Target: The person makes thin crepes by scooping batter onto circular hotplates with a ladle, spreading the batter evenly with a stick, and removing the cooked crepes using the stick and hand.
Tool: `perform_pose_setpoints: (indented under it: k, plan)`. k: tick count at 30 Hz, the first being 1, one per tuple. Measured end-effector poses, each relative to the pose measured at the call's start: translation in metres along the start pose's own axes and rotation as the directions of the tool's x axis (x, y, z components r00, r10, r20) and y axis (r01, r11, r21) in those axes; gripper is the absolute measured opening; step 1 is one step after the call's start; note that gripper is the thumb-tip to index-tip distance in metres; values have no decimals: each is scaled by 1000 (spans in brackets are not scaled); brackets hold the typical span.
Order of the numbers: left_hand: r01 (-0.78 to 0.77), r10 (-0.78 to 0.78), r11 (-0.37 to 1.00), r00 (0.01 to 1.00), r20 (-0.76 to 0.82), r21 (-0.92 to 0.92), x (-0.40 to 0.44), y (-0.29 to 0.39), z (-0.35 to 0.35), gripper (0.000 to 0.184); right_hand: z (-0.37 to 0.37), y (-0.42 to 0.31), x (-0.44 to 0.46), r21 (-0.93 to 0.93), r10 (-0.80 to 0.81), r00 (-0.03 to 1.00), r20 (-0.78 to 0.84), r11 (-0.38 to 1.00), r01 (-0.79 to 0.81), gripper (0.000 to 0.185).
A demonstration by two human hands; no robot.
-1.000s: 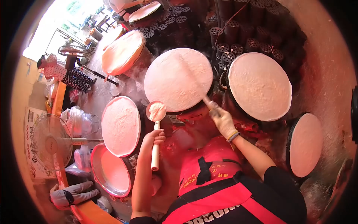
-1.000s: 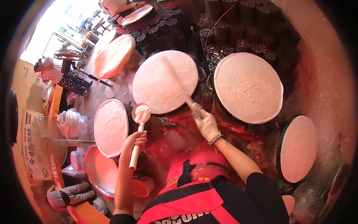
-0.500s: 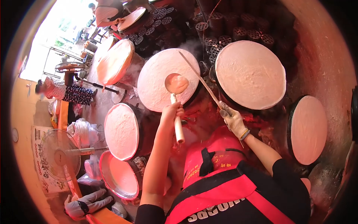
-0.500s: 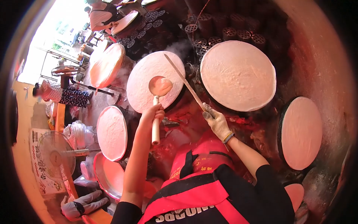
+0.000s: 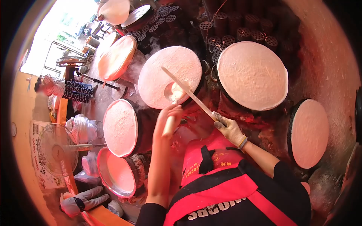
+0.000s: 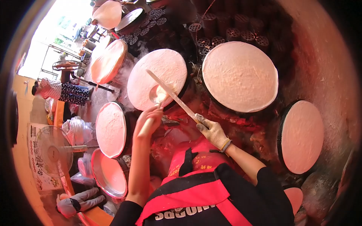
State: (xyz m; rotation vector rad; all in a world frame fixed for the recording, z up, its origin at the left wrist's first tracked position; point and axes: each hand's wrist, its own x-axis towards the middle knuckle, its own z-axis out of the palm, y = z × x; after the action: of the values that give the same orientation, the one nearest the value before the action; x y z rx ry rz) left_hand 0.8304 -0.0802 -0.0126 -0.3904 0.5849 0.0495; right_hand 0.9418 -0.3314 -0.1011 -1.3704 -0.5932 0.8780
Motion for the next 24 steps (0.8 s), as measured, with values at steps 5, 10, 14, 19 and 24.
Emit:
perform_pose_setpoints:
  k: [5,10,14,19,24]
  plan:
    - [-233,162,924,957,241,303,-66,-42,11,22,-19,-61,7,-159,-161,953,-256,980,122,41]
    - [-100,96,992,994,49,76,-65,-31,4,25,-45,13,-44,-771,-152,982,-114,637,9,27]
    - [-179,177,984,982,59,21,-88,-34,-34,22,-48,-11,-75,-802,-39,999,17,596,37,33]
    - [-310,313,950,946,-83,45,-106,-39,-66,14,-55,-73,-66,-35,476,869,139,879,-476,47]
    - [-327,328,945,943,-61,34,-112,-46,-73,14,-55,-81,-56,238,661,704,260,662,-710,42]
